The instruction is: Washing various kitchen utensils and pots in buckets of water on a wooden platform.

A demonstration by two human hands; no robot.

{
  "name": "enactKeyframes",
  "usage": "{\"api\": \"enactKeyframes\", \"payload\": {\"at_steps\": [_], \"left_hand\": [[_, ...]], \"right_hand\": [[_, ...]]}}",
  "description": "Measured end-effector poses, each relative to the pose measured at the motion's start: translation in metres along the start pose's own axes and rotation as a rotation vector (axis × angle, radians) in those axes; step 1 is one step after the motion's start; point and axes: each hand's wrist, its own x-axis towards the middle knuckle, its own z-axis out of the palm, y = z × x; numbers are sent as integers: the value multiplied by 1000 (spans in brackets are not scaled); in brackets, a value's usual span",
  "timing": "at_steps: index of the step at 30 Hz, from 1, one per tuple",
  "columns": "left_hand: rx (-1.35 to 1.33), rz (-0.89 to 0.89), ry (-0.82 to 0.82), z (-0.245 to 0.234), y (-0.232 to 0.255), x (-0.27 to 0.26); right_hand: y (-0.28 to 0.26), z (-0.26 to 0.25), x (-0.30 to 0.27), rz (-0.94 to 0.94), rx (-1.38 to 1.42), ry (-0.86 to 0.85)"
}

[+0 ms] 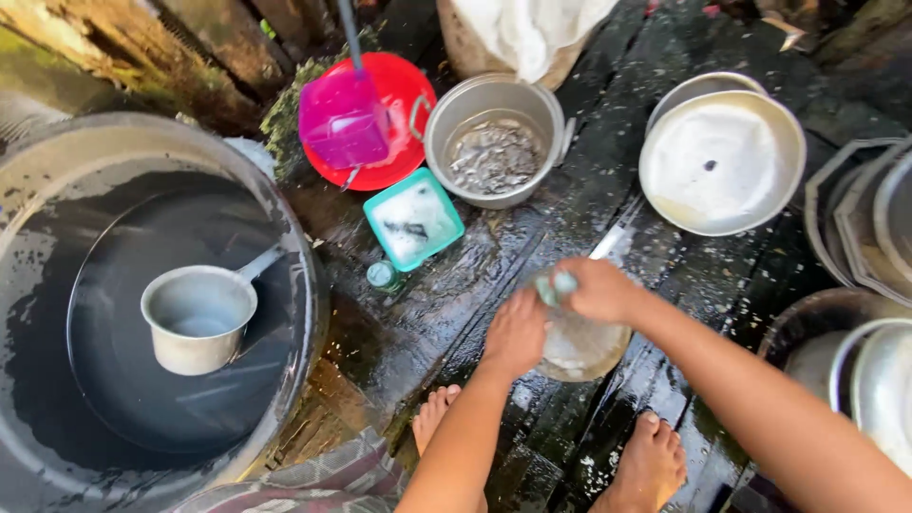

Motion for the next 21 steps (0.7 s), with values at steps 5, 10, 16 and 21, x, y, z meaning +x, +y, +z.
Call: {"api": "enactKeyframes", "payload": {"at_steps": [5, 10, 16, 21], "left_hand": [[-14, 47, 69, -22, 7, -18], [121, 60, -10, 13, -2, -15], [60, -126, -53, 24, 1, -7], [-5, -327, 11, -5, 17, -10]], "right_hand": [[41, 65, -48, -181, -271, 271], [59, 96, -38, -109, -341, 572], [76, 106, -7, -317, -152, 409], [48, 93, 0, -12, 25, 495]]}}
